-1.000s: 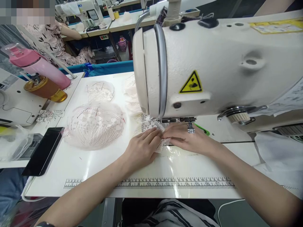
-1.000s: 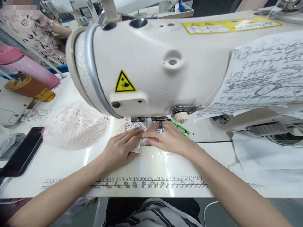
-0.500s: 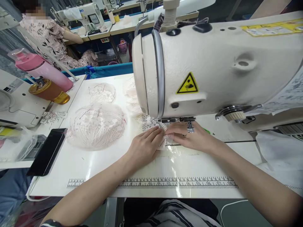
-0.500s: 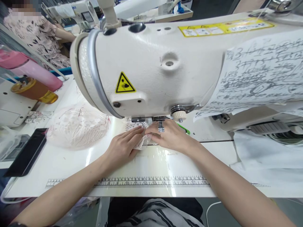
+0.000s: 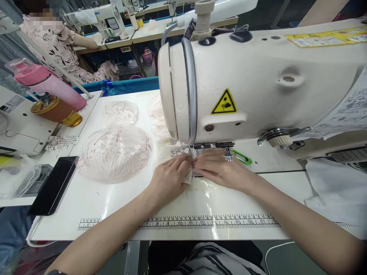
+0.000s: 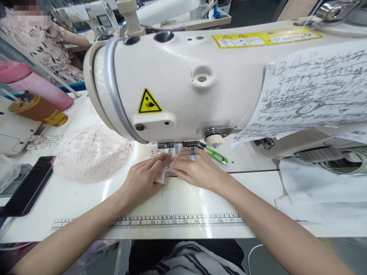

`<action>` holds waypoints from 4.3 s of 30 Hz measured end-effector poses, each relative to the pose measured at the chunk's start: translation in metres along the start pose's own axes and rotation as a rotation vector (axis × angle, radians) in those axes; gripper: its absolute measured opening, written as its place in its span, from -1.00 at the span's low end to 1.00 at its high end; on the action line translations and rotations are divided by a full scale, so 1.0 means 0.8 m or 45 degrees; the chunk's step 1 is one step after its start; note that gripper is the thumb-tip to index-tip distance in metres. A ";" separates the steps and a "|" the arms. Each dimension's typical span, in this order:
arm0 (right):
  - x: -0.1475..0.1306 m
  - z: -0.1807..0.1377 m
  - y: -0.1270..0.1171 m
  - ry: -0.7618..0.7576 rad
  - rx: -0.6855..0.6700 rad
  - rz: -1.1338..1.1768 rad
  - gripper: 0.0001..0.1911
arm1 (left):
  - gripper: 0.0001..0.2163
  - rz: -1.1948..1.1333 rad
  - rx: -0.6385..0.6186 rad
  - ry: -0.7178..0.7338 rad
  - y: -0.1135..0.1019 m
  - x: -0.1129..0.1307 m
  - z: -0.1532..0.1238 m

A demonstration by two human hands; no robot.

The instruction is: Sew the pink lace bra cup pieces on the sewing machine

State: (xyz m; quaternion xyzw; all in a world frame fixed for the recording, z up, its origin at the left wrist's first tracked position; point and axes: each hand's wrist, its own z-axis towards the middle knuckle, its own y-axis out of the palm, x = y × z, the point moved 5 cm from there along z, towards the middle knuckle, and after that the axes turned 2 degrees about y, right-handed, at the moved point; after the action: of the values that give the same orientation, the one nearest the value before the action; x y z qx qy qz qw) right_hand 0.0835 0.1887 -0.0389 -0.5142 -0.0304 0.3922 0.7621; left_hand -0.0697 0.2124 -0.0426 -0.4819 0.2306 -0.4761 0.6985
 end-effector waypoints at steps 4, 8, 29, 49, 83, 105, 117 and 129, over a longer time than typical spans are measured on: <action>-0.005 0.000 0.013 -0.031 0.039 -0.015 -0.82 | -0.69 0.021 0.021 -0.079 -0.001 -0.010 0.000; -0.009 0.001 0.020 -0.013 0.079 -0.058 -0.83 | -0.77 0.014 0.027 -0.105 0.000 -0.017 0.002; -0.007 0.008 0.009 -0.045 0.149 -0.084 -0.78 | -0.57 0.072 -0.029 -0.047 0.007 -0.017 0.004; 0.003 -0.004 0.003 0.104 0.169 -0.402 -0.77 | -0.58 0.089 -0.129 0.006 0.010 -0.014 0.000; -0.005 0.001 0.023 0.061 0.001 -0.512 -0.71 | -0.59 0.023 -0.051 0.158 -0.002 -0.026 0.003; -0.017 0.002 0.028 -0.029 0.121 -0.388 -0.80 | -0.63 0.103 -0.076 0.094 -0.004 -0.025 0.005; -0.009 0.000 0.019 0.024 0.077 -0.415 -0.75 | -0.65 0.231 -0.034 0.055 -0.002 -0.011 0.008; -0.004 -0.001 0.009 0.075 0.082 -0.565 -0.79 | -0.65 0.320 -0.001 0.052 0.000 -0.003 0.009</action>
State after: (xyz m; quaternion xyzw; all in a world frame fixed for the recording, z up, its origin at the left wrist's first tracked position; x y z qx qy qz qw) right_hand 0.0779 0.1874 -0.0438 -0.4815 -0.1079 0.2005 0.8463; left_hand -0.0647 0.2176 -0.0400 -0.4396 0.3037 -0.3945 0.7476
